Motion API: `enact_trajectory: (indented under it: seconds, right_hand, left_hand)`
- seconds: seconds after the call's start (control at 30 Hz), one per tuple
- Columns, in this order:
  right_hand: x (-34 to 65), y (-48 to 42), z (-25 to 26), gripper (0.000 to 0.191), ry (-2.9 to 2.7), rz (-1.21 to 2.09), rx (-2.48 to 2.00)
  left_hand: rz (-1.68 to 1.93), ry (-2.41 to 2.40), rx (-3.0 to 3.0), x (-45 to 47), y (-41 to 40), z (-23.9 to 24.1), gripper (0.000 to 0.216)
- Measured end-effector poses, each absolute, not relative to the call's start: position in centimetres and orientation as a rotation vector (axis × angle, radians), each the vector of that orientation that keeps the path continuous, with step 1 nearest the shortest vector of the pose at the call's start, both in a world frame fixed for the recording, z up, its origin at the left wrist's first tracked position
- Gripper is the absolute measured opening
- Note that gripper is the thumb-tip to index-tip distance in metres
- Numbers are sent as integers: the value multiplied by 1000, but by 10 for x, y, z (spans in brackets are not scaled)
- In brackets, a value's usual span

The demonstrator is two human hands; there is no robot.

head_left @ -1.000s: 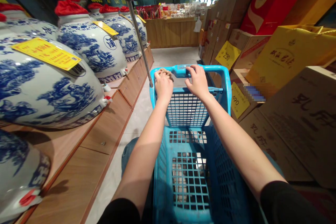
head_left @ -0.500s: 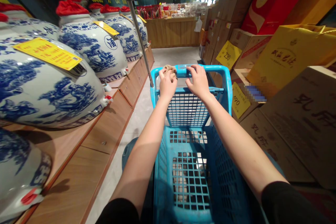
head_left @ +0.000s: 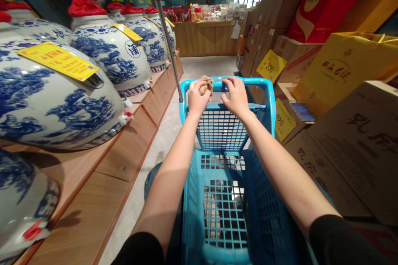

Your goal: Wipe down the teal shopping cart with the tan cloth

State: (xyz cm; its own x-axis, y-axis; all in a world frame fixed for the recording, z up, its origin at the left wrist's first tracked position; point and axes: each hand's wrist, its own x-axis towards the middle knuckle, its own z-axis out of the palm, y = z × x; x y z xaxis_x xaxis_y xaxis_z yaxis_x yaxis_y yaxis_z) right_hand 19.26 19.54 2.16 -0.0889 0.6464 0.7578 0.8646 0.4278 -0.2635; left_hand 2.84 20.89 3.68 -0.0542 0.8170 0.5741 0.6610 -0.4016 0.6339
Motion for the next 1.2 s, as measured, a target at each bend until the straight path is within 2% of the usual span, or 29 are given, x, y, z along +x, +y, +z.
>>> enact_trajectory:
  seconds: [0.2, 0.4, 0.53, 0.87, 1.0, 1.2]
  right_hand:
    - [194, 195, 23, 47, -1828, -277, -1301]
    - [194, 196, 22, 45, -1842, -317, -1318]
    - [194, 196, 21, 46, -1836, -328, -1310]
    - [194, 197, 23, 47, -1848, -284, -1326]
    - [195, 198, 22, 48, -1841, -273, -1306]
    - [195, 199, 21, 47, -1837, -281, -1296]
  left_hand:
    - [1361, 1650, 2021, 29, 207, 35, 33]
    - [1422, 1492, 2147, 28, 206, 37, 36]
    - [1376, 1584, 2042, 32, 205, 35, 37]
    - [1321, 1958, 2009, 37, 196, 31, 59]
    - [1209, 1963, 1977, 42, 198, 26, 60]
    - [1338, 1950, 1846, 44, 202, 25, 71]
